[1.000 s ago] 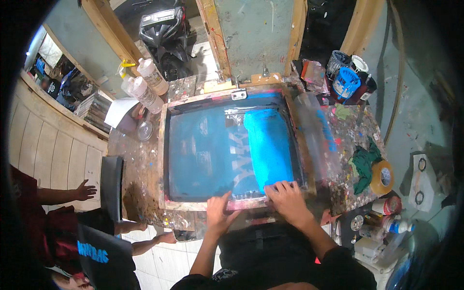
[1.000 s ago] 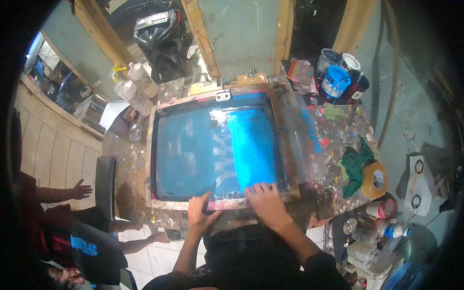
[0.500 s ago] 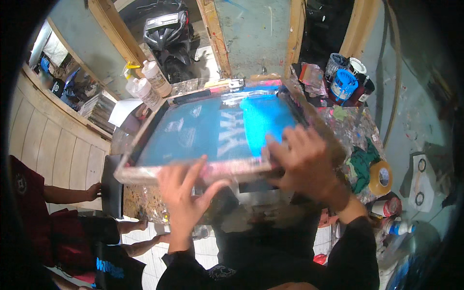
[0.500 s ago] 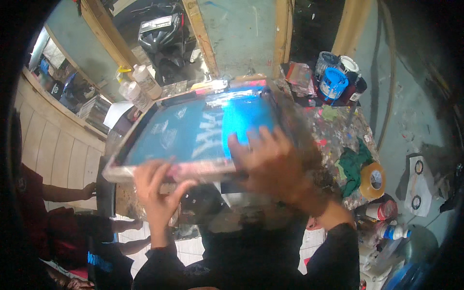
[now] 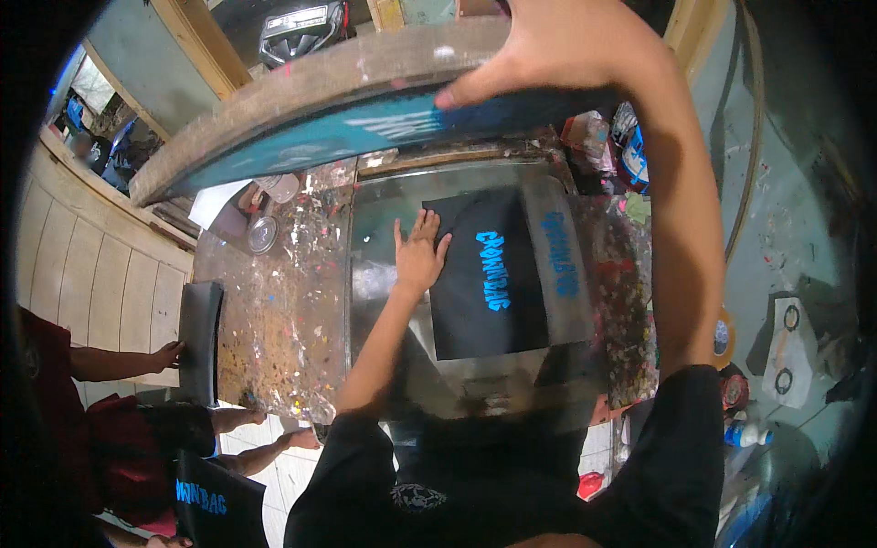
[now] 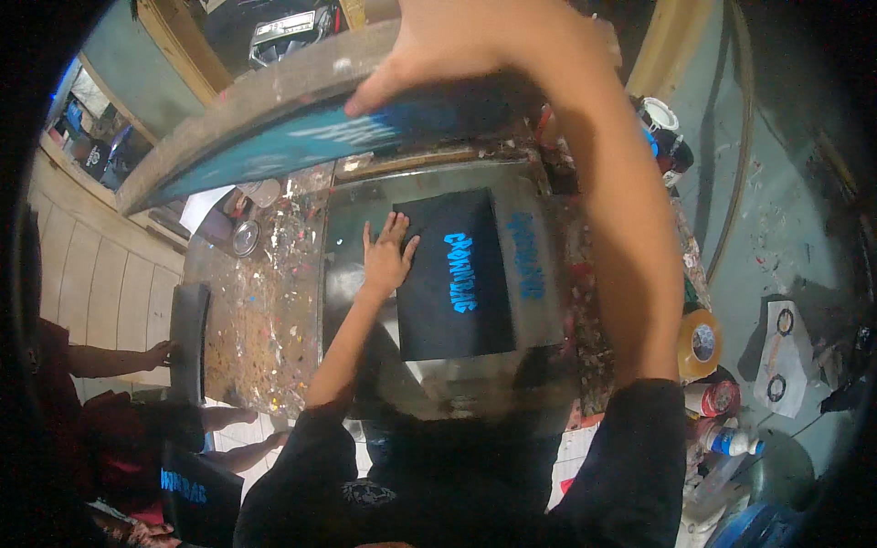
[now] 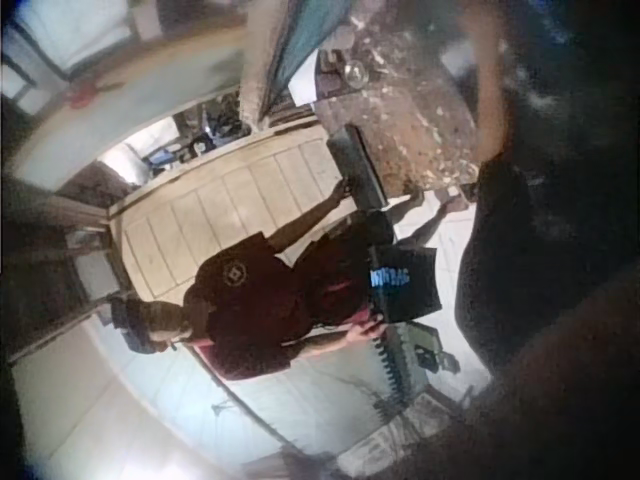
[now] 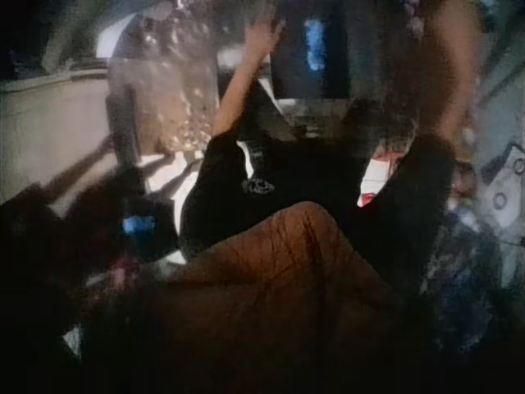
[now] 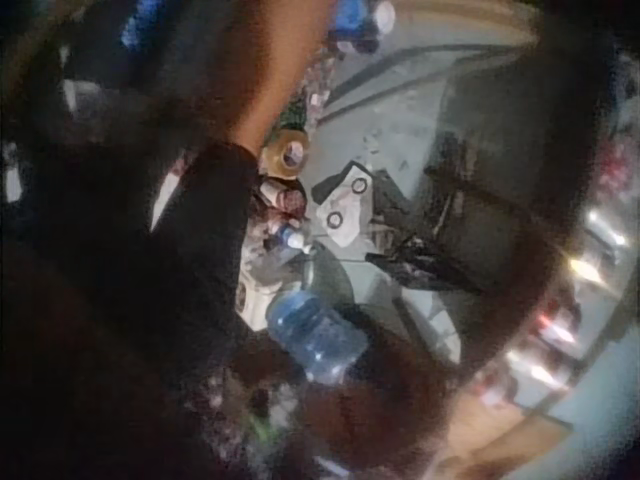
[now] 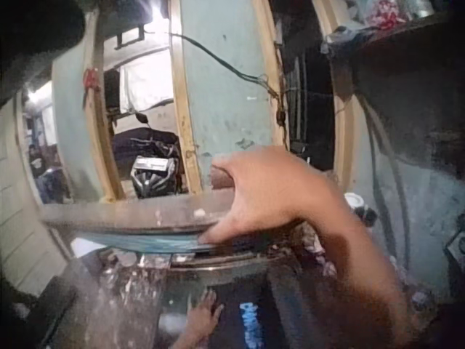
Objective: The person performs screen printing on black fabric items by placing each item on a board, lowering a screen, and using a squeegee to apply blue ink. The person then hands the printed items to another person.
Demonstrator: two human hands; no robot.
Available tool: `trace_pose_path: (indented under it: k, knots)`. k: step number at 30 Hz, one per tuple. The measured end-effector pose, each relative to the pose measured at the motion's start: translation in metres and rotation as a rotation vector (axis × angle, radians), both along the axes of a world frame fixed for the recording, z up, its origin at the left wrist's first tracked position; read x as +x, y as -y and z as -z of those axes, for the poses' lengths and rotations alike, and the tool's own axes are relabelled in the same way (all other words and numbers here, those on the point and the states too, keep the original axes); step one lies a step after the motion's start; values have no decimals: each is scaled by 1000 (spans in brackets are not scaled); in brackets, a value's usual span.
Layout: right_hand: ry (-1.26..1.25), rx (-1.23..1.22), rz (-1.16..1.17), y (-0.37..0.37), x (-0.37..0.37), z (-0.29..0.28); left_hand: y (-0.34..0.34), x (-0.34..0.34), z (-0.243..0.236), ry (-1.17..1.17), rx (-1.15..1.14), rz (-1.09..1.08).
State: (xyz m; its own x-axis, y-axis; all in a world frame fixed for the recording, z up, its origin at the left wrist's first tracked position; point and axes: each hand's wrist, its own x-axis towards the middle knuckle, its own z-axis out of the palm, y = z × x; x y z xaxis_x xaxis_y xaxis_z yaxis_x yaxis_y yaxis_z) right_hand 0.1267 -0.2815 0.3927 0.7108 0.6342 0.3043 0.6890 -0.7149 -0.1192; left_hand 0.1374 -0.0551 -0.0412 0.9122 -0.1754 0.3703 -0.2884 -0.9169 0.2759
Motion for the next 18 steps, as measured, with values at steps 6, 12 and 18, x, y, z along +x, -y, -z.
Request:
trace_pose_path:
  k: [6,12,18]
  knots:
    - [186,2,95,-20,15,-7,-48,-67,-52,43,-302,-250]
    - [225,64,215,-38,-5,-7,-199,-189,-78,361,-593,-892]
    - [353,65,166,-36,-2,0,-253,-246,-64,29,-66,-1275]
